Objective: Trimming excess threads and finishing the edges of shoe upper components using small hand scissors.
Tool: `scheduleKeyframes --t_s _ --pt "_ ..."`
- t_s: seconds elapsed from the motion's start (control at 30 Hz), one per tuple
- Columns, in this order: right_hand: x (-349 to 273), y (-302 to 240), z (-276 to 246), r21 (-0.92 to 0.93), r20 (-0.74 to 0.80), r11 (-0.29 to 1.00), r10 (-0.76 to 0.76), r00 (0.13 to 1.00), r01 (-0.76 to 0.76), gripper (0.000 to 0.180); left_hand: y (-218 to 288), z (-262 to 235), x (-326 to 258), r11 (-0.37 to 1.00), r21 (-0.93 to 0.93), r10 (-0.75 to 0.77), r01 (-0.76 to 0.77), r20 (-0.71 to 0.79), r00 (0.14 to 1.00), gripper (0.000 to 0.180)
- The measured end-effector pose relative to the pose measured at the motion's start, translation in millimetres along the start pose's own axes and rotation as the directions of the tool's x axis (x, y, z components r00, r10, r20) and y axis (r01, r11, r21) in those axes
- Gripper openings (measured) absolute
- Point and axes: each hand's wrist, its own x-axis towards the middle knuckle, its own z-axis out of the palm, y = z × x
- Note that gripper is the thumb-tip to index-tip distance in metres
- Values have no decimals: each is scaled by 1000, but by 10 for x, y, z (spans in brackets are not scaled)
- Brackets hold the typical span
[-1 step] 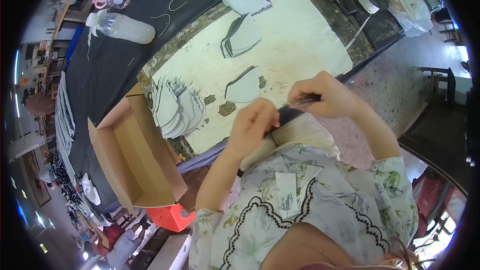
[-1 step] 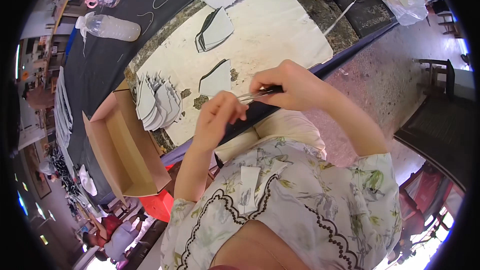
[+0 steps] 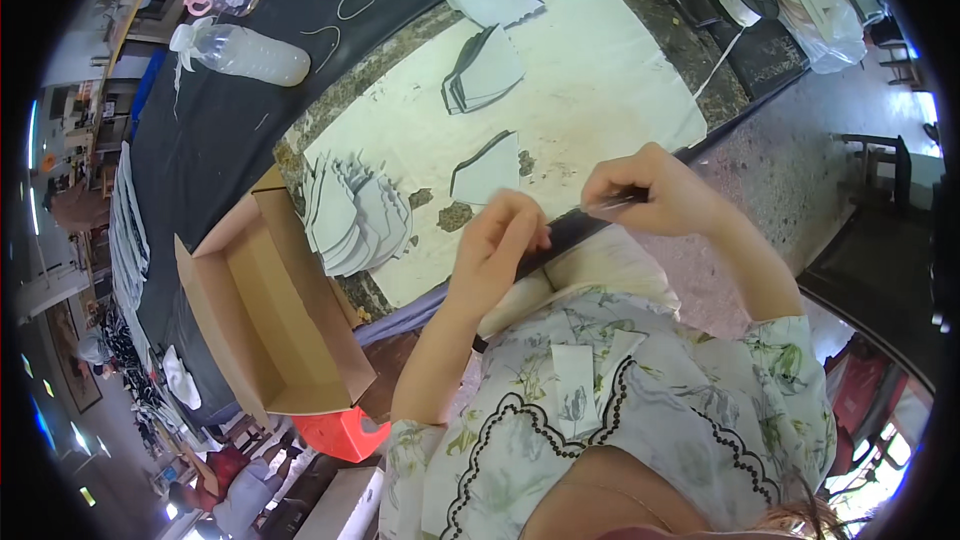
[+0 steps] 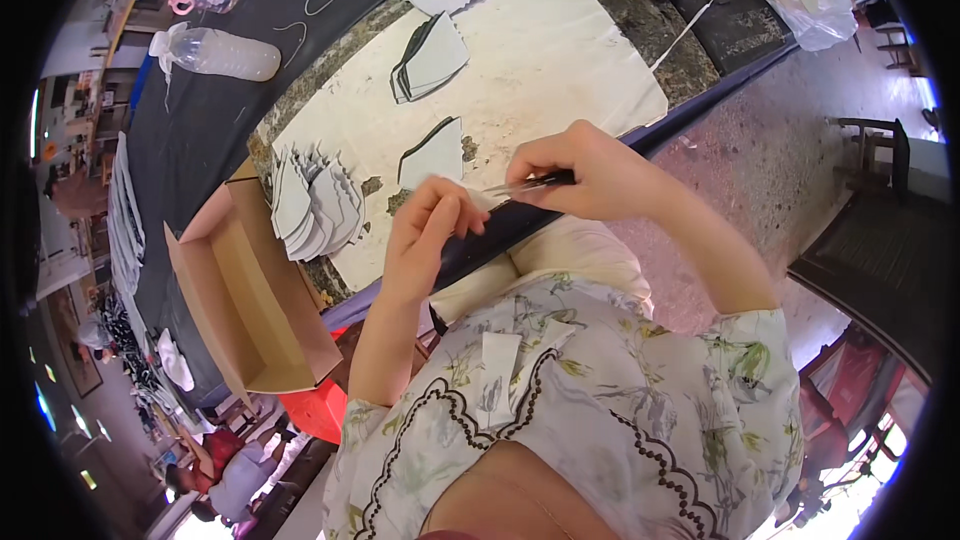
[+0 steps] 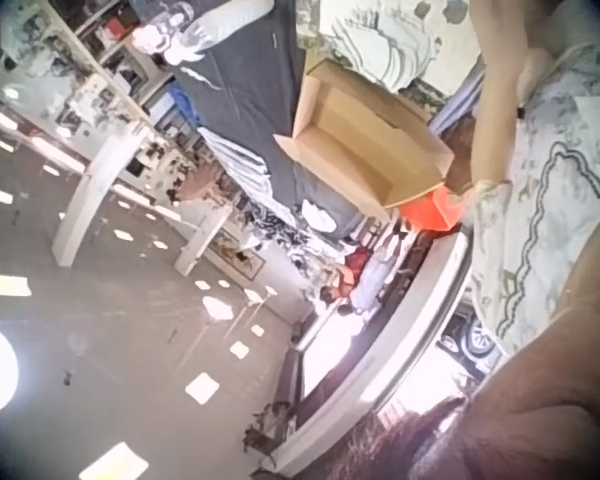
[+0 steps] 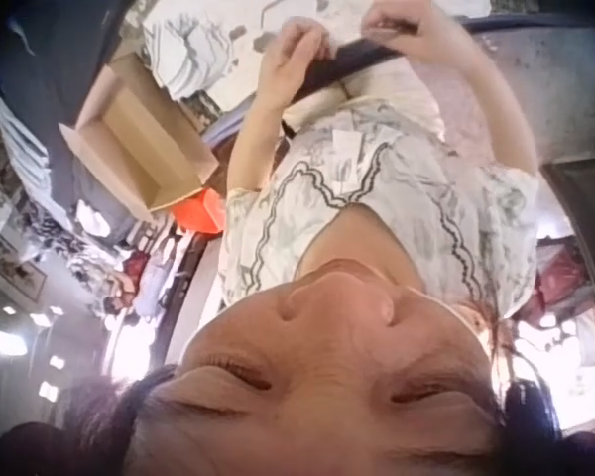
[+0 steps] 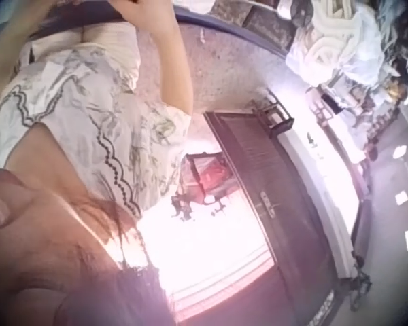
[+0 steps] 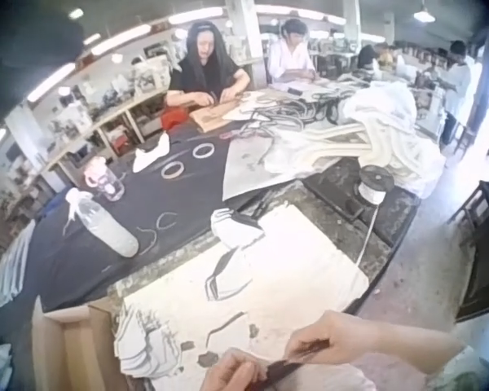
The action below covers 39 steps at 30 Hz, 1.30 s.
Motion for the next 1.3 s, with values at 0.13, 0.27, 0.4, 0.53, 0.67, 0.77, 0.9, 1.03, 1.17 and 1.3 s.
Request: scheduleKeyframes --t_s 0.13,0.27,0.4,0.53,0.67,0.77,0.9,1.03,1.17,1.3 --pt "29 -35 9 63 123 992 105 987 -113 11 224 241 -57 980 178 91 -85 -26 995 24" --pt "52 -68 -3 118 211 981 130 969 -157 14 337 119 -92 949 261 -182 177 -7 983 8" --pt "0 -28 -45 15 239 965 250 938 -261 9 298 66 -200 829 532 -183 172 -34 983 6" --pt "16 -34 -17 -502 -118 860 -168 979 87 11 255 69 -123 683 699 308 -212 -13 951 5" --pt "310 -359 433 -415 -77 849 -392 917 328 20 332 303 -124 565 785 445 -254 -30 895 10" --pt "318 -294 457 -325 8 944 -57 998 56 14 366 162 -152 668 738 313 -96 -162 936 6" --pt "335 -104 408 6 -7 996 86 996 -86 11 289 -157 -179 690 710 404 -139 -219 888 5" --pt "547 62 222 204 -45 955 231 972 -217 14 -47 -196 -141 190 957 559 -219 77 825 30" --pt "610 96 208 110 -52 946 311 949 -304 19 -271 245 -172 65 970 506 -236 172 845 46" --pt "609 206 158 -1 -35 939 344 938 -345 16 -333 254 -189 81 974 503 -213 144 852 48"
